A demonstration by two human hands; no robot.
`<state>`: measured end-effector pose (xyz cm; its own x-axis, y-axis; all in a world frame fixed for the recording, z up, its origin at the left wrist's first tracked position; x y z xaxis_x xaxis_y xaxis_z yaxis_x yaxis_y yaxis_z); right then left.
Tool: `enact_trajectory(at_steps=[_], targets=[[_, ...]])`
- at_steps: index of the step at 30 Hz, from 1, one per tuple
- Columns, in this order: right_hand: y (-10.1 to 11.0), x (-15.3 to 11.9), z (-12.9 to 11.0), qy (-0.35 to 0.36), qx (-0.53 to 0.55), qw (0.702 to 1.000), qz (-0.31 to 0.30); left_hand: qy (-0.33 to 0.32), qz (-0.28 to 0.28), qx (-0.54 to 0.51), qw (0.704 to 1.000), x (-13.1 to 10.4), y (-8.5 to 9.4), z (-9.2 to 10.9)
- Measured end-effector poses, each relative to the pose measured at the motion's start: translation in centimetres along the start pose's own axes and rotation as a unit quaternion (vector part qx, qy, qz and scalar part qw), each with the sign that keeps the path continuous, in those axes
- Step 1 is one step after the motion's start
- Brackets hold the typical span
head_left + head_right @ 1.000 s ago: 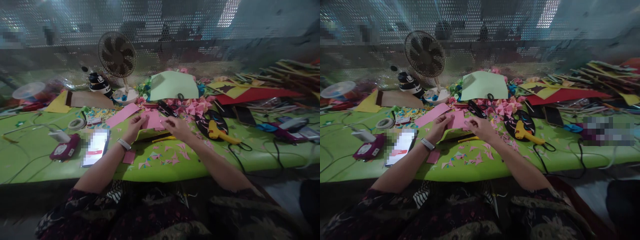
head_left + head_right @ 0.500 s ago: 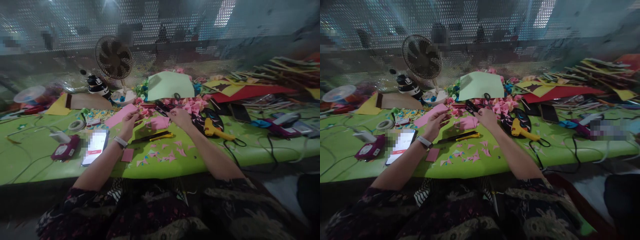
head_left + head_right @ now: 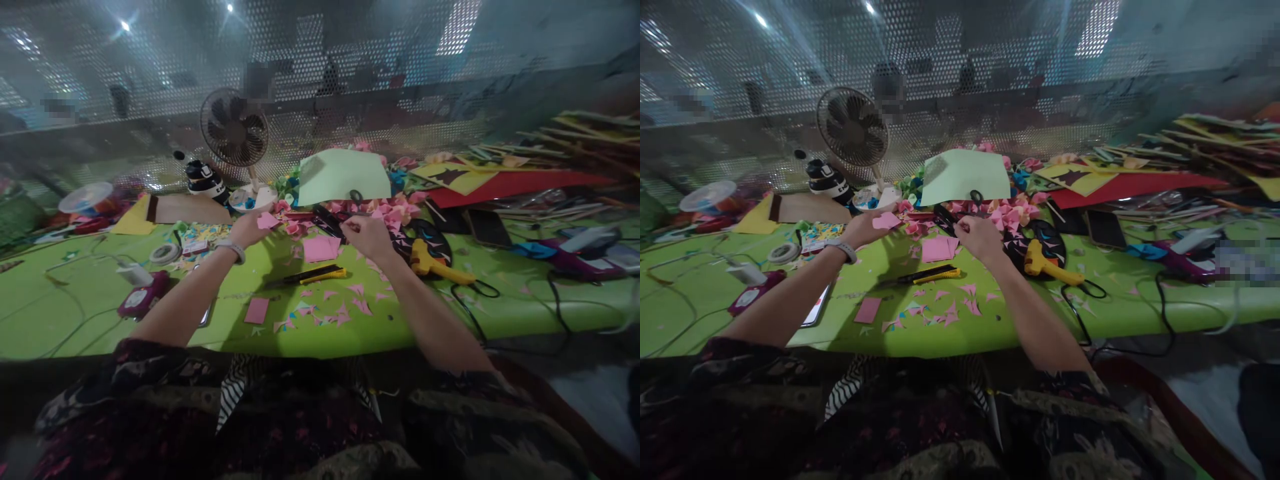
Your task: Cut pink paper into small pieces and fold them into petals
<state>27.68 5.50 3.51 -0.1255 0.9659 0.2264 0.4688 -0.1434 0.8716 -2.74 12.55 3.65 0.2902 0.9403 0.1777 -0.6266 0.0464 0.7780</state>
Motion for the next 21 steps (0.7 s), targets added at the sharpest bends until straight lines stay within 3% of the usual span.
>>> enact_trajectory(at_steps=[3, 8, 13, 17, 19, 21], targets=[[-0.2, -0.2, -0.3, 0.005, -0.021, 1.0, -0.011, 0.087, -0.066, 0.184, 0.977, 1.1, -1.0, -1.6], [-0.4, -0.4, -0.5, -0.002, -0.034, 0.999, -0.031, 0.147, -0.096, 0.258, 0.95, 1.2, -2.4, -1.7], [-0.6, -0.4, -0.4, 0.005, -0.027, 0.999, -0.025, 0.135, -0.069, 0.29, 0.945, 0.9, 0.1, 0.8], [-0.9, -0.3, -0.3, 0.022, 0.011, 0.999, -0.022, 0.064, 0.012, 0.275, 0.959, 0.3, 3.2, 4.9], [-1.0, -0.3, -0.4, 0.04, 0.065, 0.997, -0.006, -0.065, 0.076, 0.192, 0.976, -0.6, 3.6, 7.5], [-1.1, -0.4, -0.8, 0.084, 0.159, 0.984, -0.001, -0.165, 0.09, 0.089, 0.978, -1.9, 3.0, 9.5]])
Point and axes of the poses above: each hand's wrist, its own x-axis towards the middle knuckle, its own y-axis out of the back of the hand, z = x × y, the point moved 3 cm from there along x, towards the middle knuckle, and after that the axes turned 13 degrees about -z, right-handed, at the moved point
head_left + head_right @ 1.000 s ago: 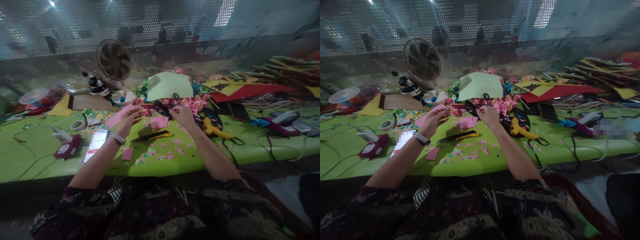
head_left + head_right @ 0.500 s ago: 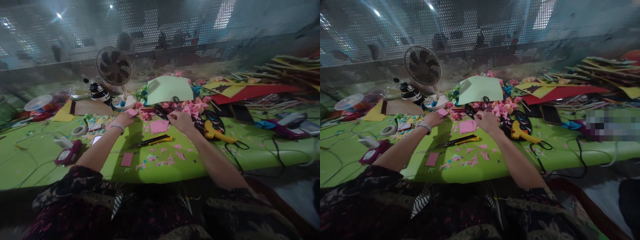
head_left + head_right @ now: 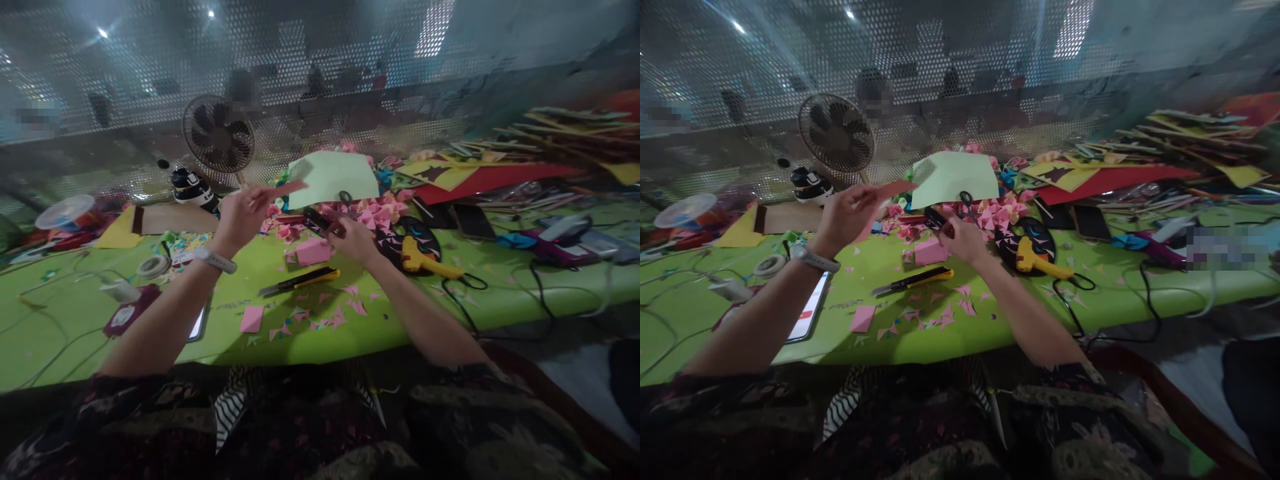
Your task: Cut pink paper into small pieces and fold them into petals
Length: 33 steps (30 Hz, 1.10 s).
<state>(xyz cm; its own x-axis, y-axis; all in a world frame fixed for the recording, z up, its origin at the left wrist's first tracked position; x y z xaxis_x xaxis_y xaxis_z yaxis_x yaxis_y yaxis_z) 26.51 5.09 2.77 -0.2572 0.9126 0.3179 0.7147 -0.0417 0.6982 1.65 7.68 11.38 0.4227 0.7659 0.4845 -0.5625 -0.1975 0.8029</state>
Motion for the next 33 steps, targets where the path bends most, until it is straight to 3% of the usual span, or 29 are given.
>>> enact_trajectory(at_steps=[2, 4, 8, 11, 13, 14, 16, 18, 19, 21, 23, 25, 29, 33], targets=[[-0.3, -0.1, -0.4, 0.062, 0.129, 0.99, -0.006, -0.054, -0.009, -0.103, 0.993, -0.9, -0.9, 1.9], [-0.5, -0.3, -0.8, 0.103, 0.246, 0.964, -0.015, -0.096, -0.059, -0.17, 0.979, -1.6, -2.2, 3.3], [-0.8, -0.3, -1.2, 0.112, 0.332, 0.936, -0.03, -0.131, -0.111, -0.227, 0.959, -2.3, -3.7, 4.0], [-0.6, -0.6, -1.5, 0.119, 0.336, 0.934, 0.04, -0.073, -0.037, -0.261, 0.962, -3.0, -3.5, 3.3], [-0.3, -1.1, -1.8, 0.137, 0.33, 0.928, 0.104, 0.008, 0.038, -0.3, 0.953, -4.1, -3.0, 2.7], [-0.2, -1.5, -2.1, 0.152, 0.32, 0.927, 0.125, 0.052, 0.049, -0.329, 0.942, -4.7, -3.0, 2.6], [0.0, -2.1, -2.8, 0.183, 0.274, 0.934, 0.136, 0.126, -0.027, -0.433, 0.892, -5.7, -3.9, 2.4], [-0.1, -2.7, -3.5, 0.214, 0.207, 0.95, 0.092, 0.183, -0.126, -0.569, 0.792, -6.2, -5.4, 2.4], [-0.3, -2.9, -3.9, 0.233, 0.174, 0.955, 0.053, 0.204, -0.135, -0.631, 0.736, -6.2, -6.1, 2.2], [-1.0, -3.2, -4.3, 0.27, 0.13, 0.953, -0.033, 0.216, -0.058, -0.716, 0.661, -5.8, -7.1, 1.4], [-1.6, -3.3, -4.5, 0.285, 0.124, 0.947, -0.081, 0.215, 0.048, -0.748, 0.626, -5.4, -7.7, 0.4], [-2.1, -3.1, -4.5, 0.242, 0.144, 0.956, -0.083, 0.221, 0.084, -0.757, 0.609, -5.4, -8.2, 0.0], [-2.6, -2.6, -3.9, 0.085, 0.167, 0.982, -0.036, 0.218, 0.022, -0.76, 0.612, -6.0, -8.7, 1.0], [-3.0, -2.2, -3.6, 0.024, 0.154, 0.987, -0.038, 0.203, 0.01, -0.761, 0.616, -6.7, -9.5, 1.6]])
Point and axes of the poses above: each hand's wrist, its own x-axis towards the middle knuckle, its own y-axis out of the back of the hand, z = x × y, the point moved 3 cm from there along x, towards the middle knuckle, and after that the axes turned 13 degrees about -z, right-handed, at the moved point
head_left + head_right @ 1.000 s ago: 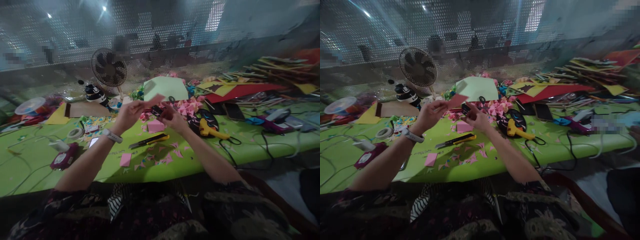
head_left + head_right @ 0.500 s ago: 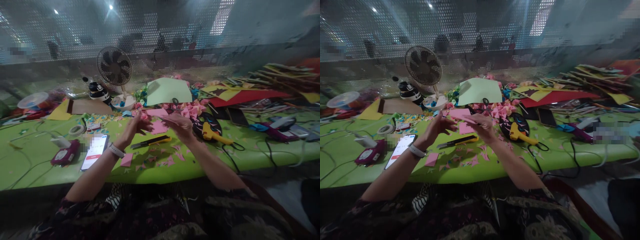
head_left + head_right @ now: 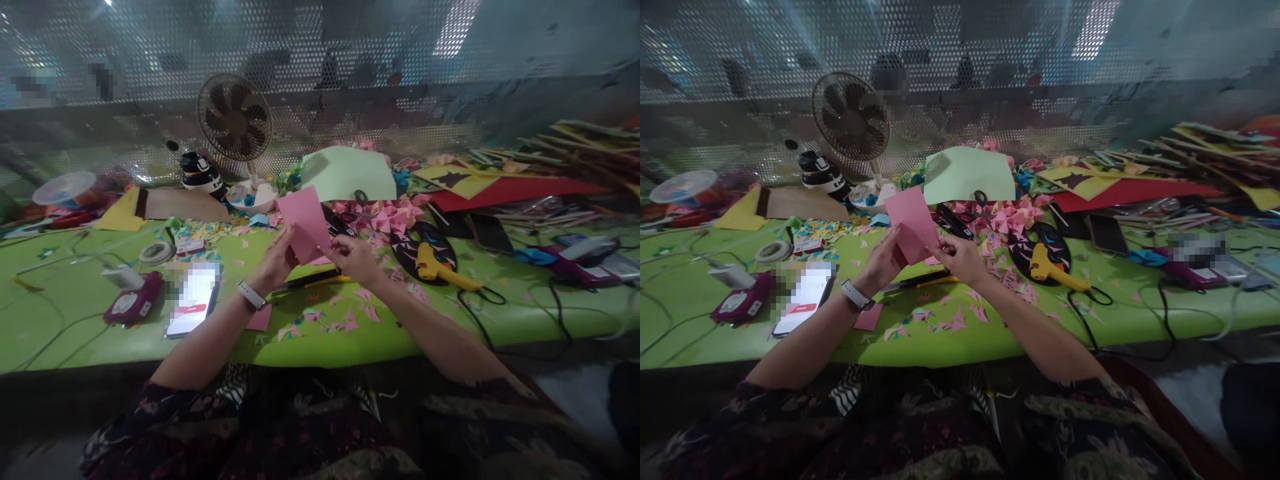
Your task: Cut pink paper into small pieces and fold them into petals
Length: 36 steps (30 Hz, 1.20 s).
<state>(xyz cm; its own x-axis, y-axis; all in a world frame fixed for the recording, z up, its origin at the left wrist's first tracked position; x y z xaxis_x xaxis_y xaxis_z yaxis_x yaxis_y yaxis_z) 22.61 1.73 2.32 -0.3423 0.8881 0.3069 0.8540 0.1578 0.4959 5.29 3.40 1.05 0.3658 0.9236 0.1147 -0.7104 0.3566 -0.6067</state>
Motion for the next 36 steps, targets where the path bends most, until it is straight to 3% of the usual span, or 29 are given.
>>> enact_trajectory(at_steps=[6, 14, 20, 28, 36], targets=[[0.0, 0.2, -0.1, -0.006, 0.024, 1.0, -0.007, -0.01, 0.004, 0.056, 0.998, 0.1, 0.9, -1.0], [-0.4, 0.2, 0.5, -0.01, 0.022, 1.0, -0.014, -0.048, -0.048, 0.103, 0.992, -0.5, -0.3, -0.9], [0.8, 0.3, 1.2, -0.015, 0.029, 0.997, 0.067, -0.044, -0.054, 0.121, 0.99, -0.5, 0.0, -1.5], [0.2, 0.7, 0.5, 0.022, 0.094, 0.995, -0.009, -0.018, -0.094, 0.112, 0.989, -1.0, -0.8, -1.7], [0.0, 0.6, 0.0, 0.007, 0.122, 0.993, 0.005, -0.014, -0.099, 0.112, 0.989, -0.9, -0.4, -2.0]])
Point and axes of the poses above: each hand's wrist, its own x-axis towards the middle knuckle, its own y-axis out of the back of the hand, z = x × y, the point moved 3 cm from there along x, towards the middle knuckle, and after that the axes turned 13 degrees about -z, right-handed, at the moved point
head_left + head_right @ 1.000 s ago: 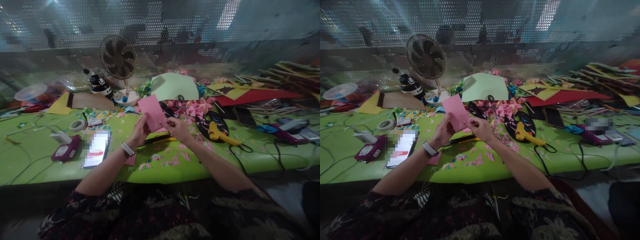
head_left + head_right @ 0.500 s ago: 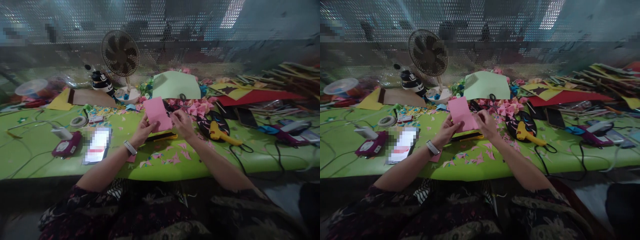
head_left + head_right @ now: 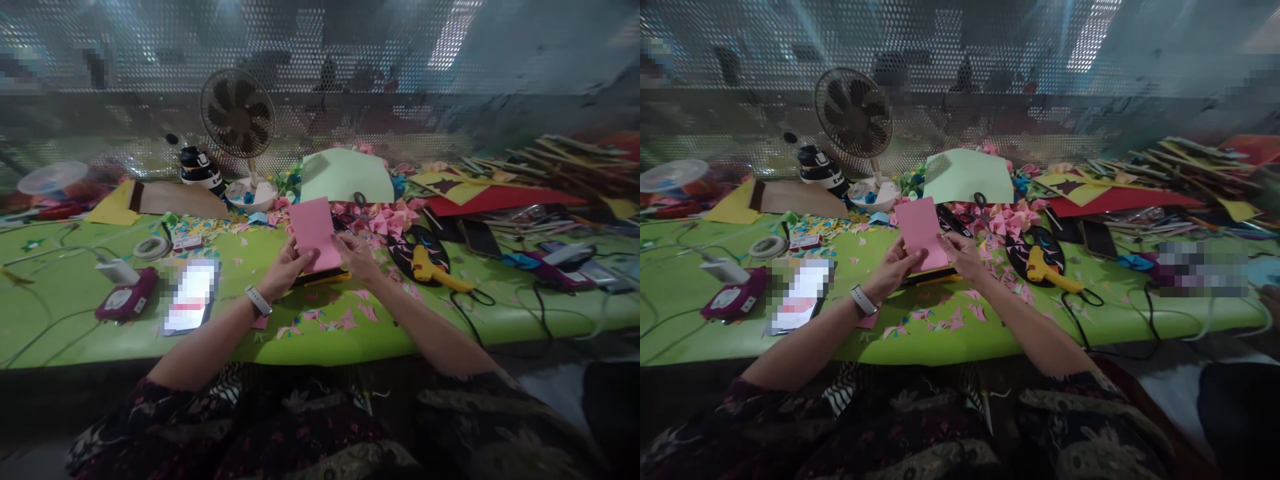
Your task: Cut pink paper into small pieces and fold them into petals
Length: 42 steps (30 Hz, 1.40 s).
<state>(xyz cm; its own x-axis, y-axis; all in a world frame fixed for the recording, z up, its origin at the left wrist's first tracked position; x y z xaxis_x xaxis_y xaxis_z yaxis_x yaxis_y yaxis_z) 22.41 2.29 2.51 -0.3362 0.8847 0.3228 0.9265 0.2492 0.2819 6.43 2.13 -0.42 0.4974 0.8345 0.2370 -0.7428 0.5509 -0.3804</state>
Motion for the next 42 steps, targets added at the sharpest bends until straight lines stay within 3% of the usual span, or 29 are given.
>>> enact_trajectory(at_steps=[5, 13, 21, 31, 36, 42], targets=[[-0.1, 0.0, -0.5, 0.007, -0.008, 1.0, 0.005, -0.009, -0.019, -0.014, 1.0, -0.1, -0.4, 0.0], [0.0, -0.2, 0.0, 0.003, 0.0, 1.0, 0.019, -0.002, 0.002, 0.0, 1.0, -0.1, -0.5, 0.3], [0.6, -0.1, 0.7, 0.031, 0.0, 0.997, 0.064, 0.093, 0.003, 0.013, 0.996, -0.5, -0.4, 0.3], [0.8, -0.1, 0.7, 0.058, 0.011, 0.997, 0.05, 0.117, -0.025, 0.056, 0.991, -0.7, -0.6, 0.6], [0.8, 0.1, 0.7, 0.024, 0.0, 0.999, 0.035, 0.096, -0.007, 0.081, 0.992, -0.5, 0.0, 0.3], [0.5, 0.1, 0.9, -0.034, -0.108, 0.993, -0.029, 0.044, 0.012, 0.122, 0.992, 0.0, 1.0, 0.4]])
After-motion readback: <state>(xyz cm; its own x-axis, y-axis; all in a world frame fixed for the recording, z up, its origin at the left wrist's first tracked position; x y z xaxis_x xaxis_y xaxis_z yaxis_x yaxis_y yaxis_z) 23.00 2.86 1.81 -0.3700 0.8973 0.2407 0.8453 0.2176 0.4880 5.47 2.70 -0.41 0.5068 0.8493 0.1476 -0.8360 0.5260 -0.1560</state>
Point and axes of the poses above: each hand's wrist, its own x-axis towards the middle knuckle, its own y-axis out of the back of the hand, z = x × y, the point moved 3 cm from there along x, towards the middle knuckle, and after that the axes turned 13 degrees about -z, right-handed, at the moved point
